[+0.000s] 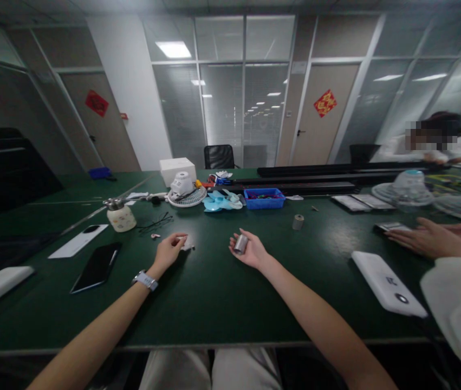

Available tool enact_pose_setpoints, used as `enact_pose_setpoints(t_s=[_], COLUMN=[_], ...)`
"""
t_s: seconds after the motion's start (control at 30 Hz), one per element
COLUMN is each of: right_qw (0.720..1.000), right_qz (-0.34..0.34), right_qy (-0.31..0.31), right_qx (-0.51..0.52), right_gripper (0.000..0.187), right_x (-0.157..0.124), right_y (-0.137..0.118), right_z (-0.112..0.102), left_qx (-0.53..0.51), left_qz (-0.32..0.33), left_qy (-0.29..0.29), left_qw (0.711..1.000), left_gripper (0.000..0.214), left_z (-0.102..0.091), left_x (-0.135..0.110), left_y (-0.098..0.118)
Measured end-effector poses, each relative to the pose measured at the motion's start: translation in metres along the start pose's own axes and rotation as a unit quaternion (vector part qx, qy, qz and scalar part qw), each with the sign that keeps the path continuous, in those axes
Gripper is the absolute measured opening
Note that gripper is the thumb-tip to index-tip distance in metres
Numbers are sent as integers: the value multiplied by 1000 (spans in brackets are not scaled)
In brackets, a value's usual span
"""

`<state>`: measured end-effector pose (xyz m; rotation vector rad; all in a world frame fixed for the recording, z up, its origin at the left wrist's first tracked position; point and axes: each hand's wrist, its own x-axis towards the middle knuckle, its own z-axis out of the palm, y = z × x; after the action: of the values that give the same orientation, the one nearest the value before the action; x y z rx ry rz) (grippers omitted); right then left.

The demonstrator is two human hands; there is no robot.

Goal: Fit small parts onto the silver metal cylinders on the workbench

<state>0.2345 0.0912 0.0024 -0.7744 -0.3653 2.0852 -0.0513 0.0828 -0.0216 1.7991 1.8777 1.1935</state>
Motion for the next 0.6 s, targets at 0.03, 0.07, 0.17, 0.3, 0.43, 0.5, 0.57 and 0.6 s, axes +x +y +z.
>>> enact_pose_setpoints(t_s=[0.03,0.07,0.17,0.3,0.43,0.5,0.57,0.6], right_qw=[1000,999,997,989,972,954,925,904], right_qz=[18,30,6,-94,-208,-250,-270,-283], right_qy=[-13,-23,-31,-2,80,159,266,321], right_qx=[20,37,75,112,76,48,28,11], right_gripper=[24,27,29,31,29,24,19,18], right_x=[-3,-5,-13,-23,-31,-32,-29,-26], right_y=[-4,-9,-27,-51,-75,-85,-92,-94], right_z=[-1,-3,-10,-18,-25,-31,-39,-44], left_qx=[-2,-3,-8,-8,-9,-9,-9,-8], left_qz=[2,3,7,11,10,8,10,11], left_qy=[-1,-2,-6,-8,-13,-14,-18,-20], left_qw=[1000,1000,1000,1000,1000,1000,1000,1000], left_gripper=[36,36,36,36,35,35,35,35], left_z=[0,0,0,1,0,0,0,0], left_x=[0,0,0,0,-1,-1,-2,-2], left_y=[0,0,0,1,2,3,4,5])
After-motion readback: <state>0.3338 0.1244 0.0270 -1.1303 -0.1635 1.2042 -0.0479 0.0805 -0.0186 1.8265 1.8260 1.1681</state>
